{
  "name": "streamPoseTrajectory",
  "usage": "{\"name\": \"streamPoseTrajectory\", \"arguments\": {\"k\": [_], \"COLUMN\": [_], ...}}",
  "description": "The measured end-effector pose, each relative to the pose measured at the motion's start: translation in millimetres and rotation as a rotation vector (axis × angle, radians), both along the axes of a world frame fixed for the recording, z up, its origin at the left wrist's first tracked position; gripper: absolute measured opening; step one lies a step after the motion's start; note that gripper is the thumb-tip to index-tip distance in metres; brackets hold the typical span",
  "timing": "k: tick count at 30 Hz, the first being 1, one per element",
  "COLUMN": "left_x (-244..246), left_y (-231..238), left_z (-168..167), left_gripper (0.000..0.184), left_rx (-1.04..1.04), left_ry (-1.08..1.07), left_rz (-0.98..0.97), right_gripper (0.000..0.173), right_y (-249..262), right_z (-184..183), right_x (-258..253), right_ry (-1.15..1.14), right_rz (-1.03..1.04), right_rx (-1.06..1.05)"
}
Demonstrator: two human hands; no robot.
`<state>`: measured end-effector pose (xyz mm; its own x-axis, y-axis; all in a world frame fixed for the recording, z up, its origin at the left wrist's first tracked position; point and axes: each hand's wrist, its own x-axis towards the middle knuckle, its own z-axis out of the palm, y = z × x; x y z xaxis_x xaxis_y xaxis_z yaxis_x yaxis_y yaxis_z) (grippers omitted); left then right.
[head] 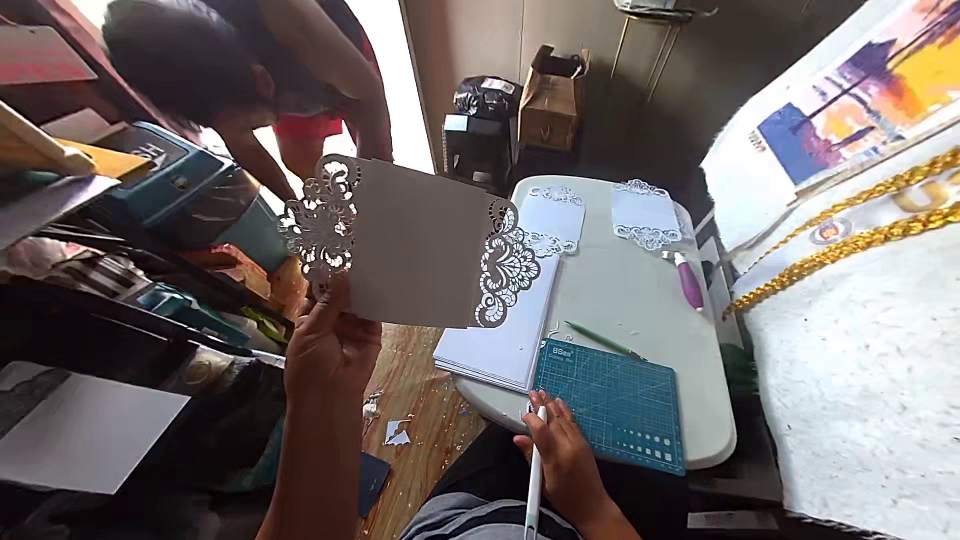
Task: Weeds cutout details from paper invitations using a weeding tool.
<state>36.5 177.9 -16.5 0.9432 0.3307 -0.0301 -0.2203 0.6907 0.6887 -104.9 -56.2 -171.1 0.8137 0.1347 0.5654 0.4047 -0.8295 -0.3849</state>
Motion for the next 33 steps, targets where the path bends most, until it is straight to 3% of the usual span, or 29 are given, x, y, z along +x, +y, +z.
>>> {"name": "streamPoseTrajectory", "arguments": {"k": [8, 12, 14, 18, 20, 23, 27, 31, 33], "left_x": [-8, -11, -11, -14, -16, -15, -16, -14, -13], "left_y": [25, 28, 29, 31, 34, 30, 16, 15, 17], "left_z": [-11, -10, -6, -4, -6, -8, -8, -4, -6], "left_gripper": [0.011, 0.016, 0.016, 0.018, 0.018, 0.016, 0.014, 0.015, 0.017], "left_rx": [0.207, 0.160, 0.087, -0.006, 0.005, -0.014, -0.092, -0.178, -0.174], "left_ry": [-0.002, -0.029, 0.007, 0.065, 0.057, 0.061, 0.088, 0.098, 0.088], "left_rz": [0.017, 0.005, 0.016, 0.120, 0.121, 0.072, -0.011, -0.002, -0.005], "right_gripper": [0.034, 0.035, 0.028, 0.020, 0.024, 0.028, 0.025, 0.032, 0.040], "right_y": [32, 46, 48, 21, 4, -12, -27, -33, -34], "right_z": [7, 12, 13, 13, 11, 15, 30, 20, 0], "right_x": [-16, -14, -11, -16, -23, -31, -31, -48, -50], "right_ry": [0.176, 0.429, 0.393, 0.172, 0.187, 0.286, 0.253, 0.570, 0.694], "right_rz": [0.154, 0.419, 0.494, 0.328, 0.221, 0.292, 0.316, 0.534, 0.546], "right_rx": [0.163, 0.317, 0.394, 0.363, 0.296, 0.405, 0.558, 0.560, 0.483]}}
